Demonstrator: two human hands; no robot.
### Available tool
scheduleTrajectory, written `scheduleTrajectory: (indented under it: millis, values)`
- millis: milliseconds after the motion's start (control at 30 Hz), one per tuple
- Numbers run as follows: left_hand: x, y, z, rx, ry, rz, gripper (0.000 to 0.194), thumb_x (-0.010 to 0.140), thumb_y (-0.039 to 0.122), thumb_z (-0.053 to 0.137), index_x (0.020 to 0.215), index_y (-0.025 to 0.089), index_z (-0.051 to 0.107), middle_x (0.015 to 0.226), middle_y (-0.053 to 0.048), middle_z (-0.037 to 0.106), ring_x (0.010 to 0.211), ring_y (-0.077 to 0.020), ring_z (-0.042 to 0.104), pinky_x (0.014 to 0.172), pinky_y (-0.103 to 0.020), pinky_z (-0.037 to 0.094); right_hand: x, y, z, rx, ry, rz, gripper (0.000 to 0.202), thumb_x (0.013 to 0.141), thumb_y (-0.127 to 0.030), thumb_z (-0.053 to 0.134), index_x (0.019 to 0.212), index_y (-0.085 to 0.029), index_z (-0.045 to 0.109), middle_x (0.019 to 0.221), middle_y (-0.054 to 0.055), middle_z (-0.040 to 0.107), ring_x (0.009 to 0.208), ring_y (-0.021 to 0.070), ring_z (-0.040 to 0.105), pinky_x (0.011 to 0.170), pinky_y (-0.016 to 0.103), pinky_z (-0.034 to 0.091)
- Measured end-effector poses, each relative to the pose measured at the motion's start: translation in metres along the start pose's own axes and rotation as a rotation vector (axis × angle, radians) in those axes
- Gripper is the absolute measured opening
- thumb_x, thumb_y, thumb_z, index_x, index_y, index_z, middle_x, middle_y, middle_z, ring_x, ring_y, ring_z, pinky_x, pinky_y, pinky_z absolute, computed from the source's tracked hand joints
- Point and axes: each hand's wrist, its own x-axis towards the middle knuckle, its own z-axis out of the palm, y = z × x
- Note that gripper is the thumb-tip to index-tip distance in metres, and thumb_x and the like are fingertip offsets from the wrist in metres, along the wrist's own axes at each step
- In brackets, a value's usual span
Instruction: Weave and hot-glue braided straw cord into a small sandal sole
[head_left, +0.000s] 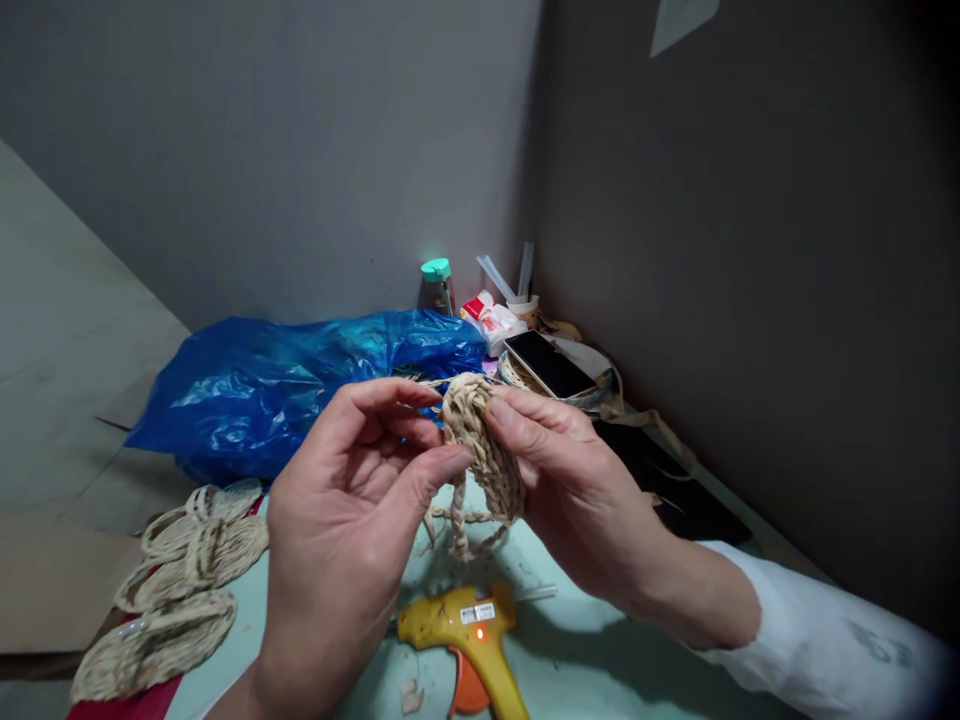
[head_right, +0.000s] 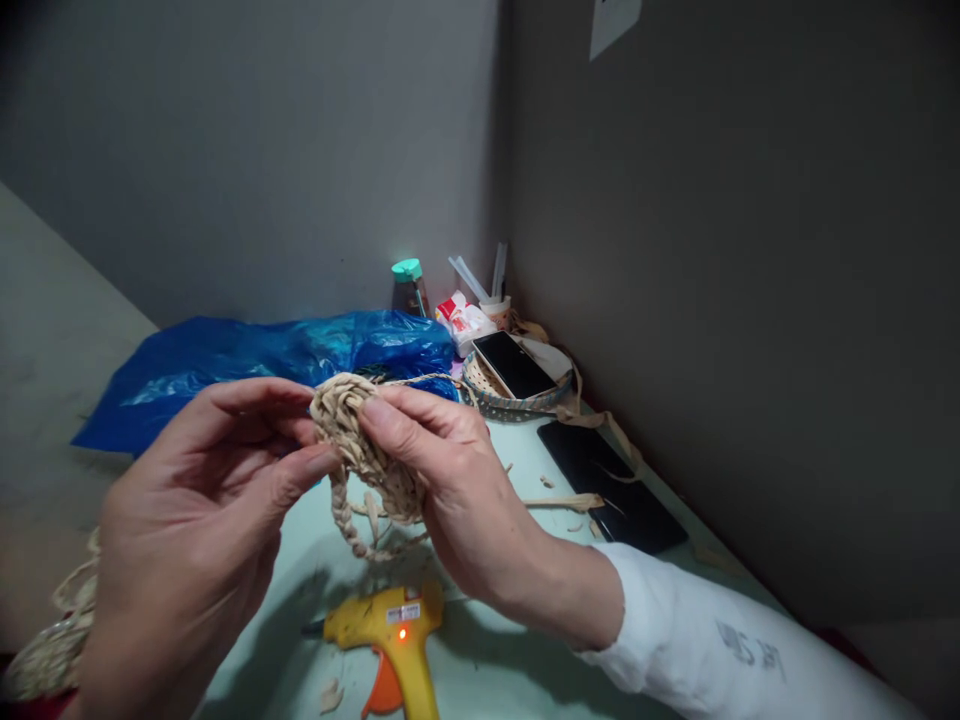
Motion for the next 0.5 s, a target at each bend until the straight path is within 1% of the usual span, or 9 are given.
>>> scheduleTrajectory:
  millis: [133,267,367,433,500]
  values:
    - [0.001,-0.003,0.0,-0.027,-0.014,-0.011,0.027,0.073,0.018,0.086,0.095,0.03,0.075,0.081,0.004,0.067,0.073,-0.0089,0.062,0.069,-0.011,0.055,-0.001,0.002,0.001,-0.007,0.032,0.023,0.014,0.093,-0.027,0.068,0.086,-0.02,0.078,0.077,0.001,0.063,0.071,0.012,0.053,0.065,0.019,0.045]
    - [0.005,-0.007,0.0,-0.067,-0.057,-0.033,0.029,0.073,0.019,0.086,0.098,0.029,0.077,0.076,0.005,0.067,0.069,-0.0093,0.062,0.069,-0.014,0.055,0.0,0.002,0.002,0.003,0.06,0.062,0.014,0.087,-0.033,0.075,0.083,-0.019,0.076,0.077,0.0,0.06,0.065,0.0112,0.049,0.059,0.02,0.042]
    - [0.008,-0.012,-0.003,-0.111,-0.124,-0.067,0.032,0.074,0.017,0.085,0.102,0.032,0.078,0.08,0.005,0.07,0.073,-0.0094,0.065,0.073,-0.014,0.056,0.0,0.003,0.0,0.029,0.07,0.069,0.013,0.085,-0.033,0.077,0.084,-0.02,0.075,0.079,0.0,0.061,0.067,0.0117,0.051,0.06,0.02,0.044]
    - [0.01,-0.015,-0.004,-0.136,-0.173,-0.084,0.033,0.076,0.016,0.084,0.103,0.034,0.078,0.084,0.005,0.072,0.079,-0.01,0.066,0.078,-0.014,0.056,0.001,0.004,-0.001,0.049,0.072,0.067,0.01,0.086,-0.031,0.075,0.085,-0.021,0.076,0.079,0.001,0.063,0.068,0.012,0.053,0.061,0.02,0.045]
    - [0.012,-0.018,-0.004,-0.148,-0.197,-0.093,0.031,0.077,0.019,0.084,0.104,0.035,0.078,0.089,0.004,0.074,0.083,-0.0108,0.066,0.08,-0.016,0.056,0.001,0.005,-0.001,0.067,0.076,0.055,0.009,0.089,-0.029,0.072,0.087,-0.021,0.076,0.08,0.001,0.064,0.07,0.0126,0.055,0.065,0.021,0.047]
